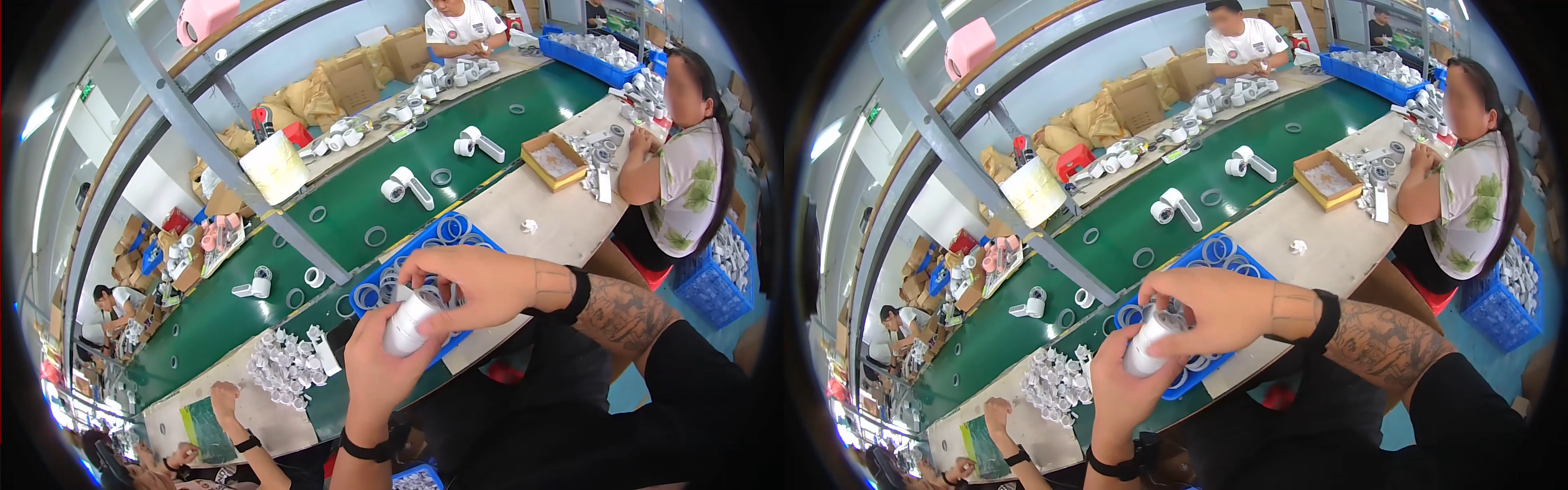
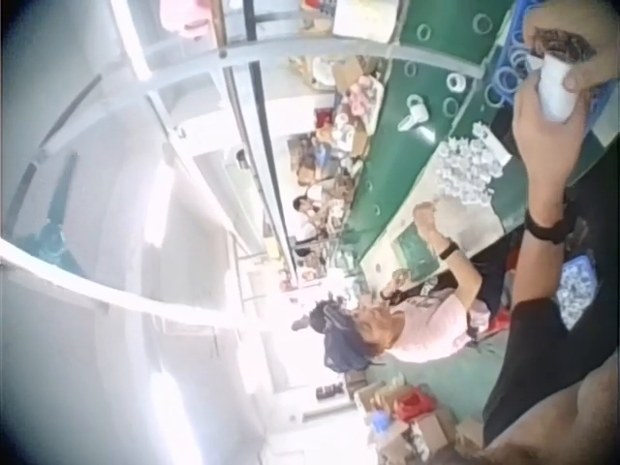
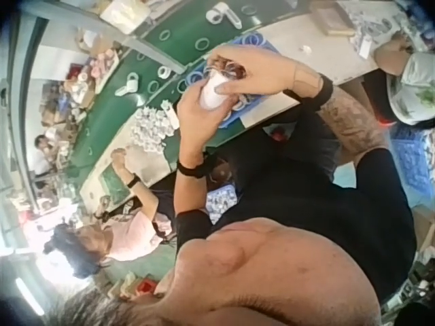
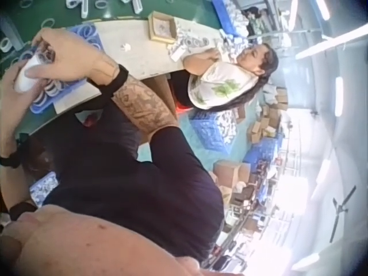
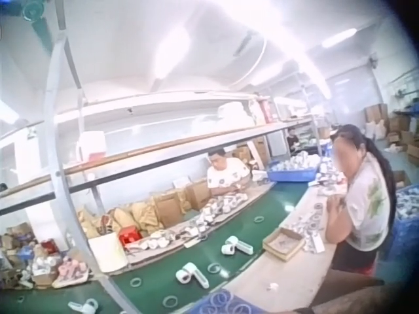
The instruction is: Assembling small white plastic lighting or electrical components at a factory workbench.
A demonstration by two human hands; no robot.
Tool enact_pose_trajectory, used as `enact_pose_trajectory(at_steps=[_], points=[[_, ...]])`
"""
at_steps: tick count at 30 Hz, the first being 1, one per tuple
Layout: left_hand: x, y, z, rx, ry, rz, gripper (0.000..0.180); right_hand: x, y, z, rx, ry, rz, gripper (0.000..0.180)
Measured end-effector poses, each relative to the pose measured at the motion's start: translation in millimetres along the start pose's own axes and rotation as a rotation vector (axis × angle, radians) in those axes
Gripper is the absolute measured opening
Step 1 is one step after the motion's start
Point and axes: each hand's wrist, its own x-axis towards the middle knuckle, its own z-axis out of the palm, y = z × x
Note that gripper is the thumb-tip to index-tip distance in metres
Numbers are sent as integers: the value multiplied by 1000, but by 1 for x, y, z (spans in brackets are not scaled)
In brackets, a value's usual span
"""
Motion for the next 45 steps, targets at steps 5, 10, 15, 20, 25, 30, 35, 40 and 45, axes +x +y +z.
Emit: enact_pose_trajectory(at_steps=[5,10,15,20,25,30,35,40,45], points=[[9,19,17,102,115,-35,52,16,8,43,-329,325,104,42],[18,25,11,121,82,-79,49,12,0,47,-281,440,-90,32],[34,0,32,302,61,152,48,12,0,51,-339,521,-94,32],[40,13,52,278,58,126,47,28,3,46,-475,572,232,34],[50,-1,68,224,51,253,44,23,33,46,-481,644,135,36],[44,-2,78,213,-3,149,36,22,26,52,-588,680,329,34],[39,-1,75,254,-38,142,41,17,55,56,-514,588,42,27],[37,-13,69,175,-22,125,48,23,56,55,-469,516,-14,22],[41,-29,59,74,35,165,39,40,46,56,-498,450,17,20]])
